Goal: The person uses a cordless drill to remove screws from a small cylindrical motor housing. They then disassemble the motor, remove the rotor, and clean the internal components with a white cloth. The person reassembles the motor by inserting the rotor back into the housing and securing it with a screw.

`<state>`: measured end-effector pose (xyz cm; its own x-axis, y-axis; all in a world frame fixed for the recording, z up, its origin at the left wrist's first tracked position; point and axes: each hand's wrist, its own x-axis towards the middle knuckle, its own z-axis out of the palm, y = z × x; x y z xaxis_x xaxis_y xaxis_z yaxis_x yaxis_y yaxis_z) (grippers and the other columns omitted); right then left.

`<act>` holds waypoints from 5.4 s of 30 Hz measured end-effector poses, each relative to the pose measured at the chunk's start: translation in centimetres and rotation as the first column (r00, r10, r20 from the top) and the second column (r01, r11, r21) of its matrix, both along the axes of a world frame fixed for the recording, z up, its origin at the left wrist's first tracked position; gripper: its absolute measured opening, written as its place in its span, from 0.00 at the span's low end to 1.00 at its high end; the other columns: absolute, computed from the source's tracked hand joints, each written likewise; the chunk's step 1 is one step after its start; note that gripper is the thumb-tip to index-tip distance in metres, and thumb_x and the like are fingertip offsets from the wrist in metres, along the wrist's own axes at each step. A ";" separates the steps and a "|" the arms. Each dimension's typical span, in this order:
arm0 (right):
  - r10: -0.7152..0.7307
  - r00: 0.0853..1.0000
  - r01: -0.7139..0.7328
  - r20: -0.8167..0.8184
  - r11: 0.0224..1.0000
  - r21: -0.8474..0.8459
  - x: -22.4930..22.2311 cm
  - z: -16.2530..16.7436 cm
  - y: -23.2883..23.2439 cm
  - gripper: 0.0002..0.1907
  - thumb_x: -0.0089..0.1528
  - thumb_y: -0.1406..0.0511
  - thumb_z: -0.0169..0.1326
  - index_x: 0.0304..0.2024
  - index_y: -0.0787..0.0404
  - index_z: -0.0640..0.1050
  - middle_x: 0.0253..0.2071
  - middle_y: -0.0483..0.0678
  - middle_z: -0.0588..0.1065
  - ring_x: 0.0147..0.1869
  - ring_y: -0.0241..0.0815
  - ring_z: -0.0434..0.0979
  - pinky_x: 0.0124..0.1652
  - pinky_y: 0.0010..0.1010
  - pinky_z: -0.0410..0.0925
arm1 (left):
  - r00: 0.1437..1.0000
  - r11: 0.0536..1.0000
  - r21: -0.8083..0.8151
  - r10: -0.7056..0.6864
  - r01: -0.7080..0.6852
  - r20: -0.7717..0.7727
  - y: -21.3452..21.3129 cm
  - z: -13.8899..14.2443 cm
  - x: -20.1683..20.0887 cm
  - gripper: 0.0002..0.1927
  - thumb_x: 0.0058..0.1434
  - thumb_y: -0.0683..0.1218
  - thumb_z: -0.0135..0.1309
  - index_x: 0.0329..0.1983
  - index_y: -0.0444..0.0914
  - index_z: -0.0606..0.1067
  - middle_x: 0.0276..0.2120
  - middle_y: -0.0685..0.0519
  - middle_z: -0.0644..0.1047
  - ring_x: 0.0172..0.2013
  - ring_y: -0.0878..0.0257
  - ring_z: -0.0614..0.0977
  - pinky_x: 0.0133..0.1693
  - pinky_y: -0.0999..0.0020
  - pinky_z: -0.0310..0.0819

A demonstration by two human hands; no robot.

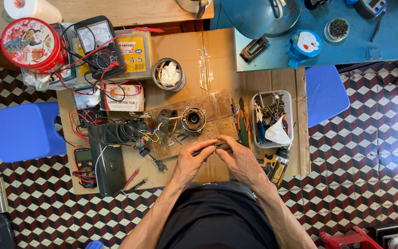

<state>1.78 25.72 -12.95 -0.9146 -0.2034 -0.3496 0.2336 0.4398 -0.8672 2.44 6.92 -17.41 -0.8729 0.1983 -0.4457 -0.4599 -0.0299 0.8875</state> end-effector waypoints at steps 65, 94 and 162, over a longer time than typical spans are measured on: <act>0.227 0.938 -0.209 -0.263 0.973 0.096 -1.4 -2.4 -3.3 0.16 0.59 0.67 0.62 0.49 0.63 0.78 0.39 0.50 0.76 0.41 0.44 0.80 0.39 0.31 0.73 | 0.755 0.628 0.542 0.114 -0.559 0.646 -0.4 -5.5 1.6 0.11 0.75 0.48 0.47 0.53 0.39 0.75 0.41 0.54 0.79 0.39 0.65 0.81 0.50 0.58 0.79; 0.147 0.892 -0.016 -0.427 0.956 0.294 -6.9 -6.4 -5.2 0.13 0.61 0.67 0.63 0.47 0.65 0.78 0.41 0.54 0.76 0.44 0.51 0.79 0.42 0.36 0.71 | 0.572 0.641 0.070 0.624 -0.764 0.532 -0.6 -8.7 -3.1 0.33 0.60 0.51 0.57 0.67 0.42 0.61 0.53 0.54 0.75 0.56 0.65 0.76 0.63 0.63 0.65; -0.282 0.856 0.388 0.433 0.904 -0.178 -8.9 -12.4 -7.5 0.28 0.71 0.51 0.40 0.60 0.65 0.76 0.48 0.49 0.81 0.48 0.40 0.80 0.49 0.33 0.73 | 0.822 0.891 -0.012 0.425 -0.455 0.379 -2.4 -11.3 -5.7 0.41 0.62 0.66 0.47 0.72 0.38 0.60 0.63 0.47 0.68 0.63 0.55 0.72 0.57 0.61 0.71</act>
<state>-7.15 18.24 -25.37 -0.7423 -0.0384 -0.6690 0.6670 0.0539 -0.7431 -3.30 4.52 -28.67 -0.6549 -0.1217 -0.7458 -0.6687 -0.3663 0.6470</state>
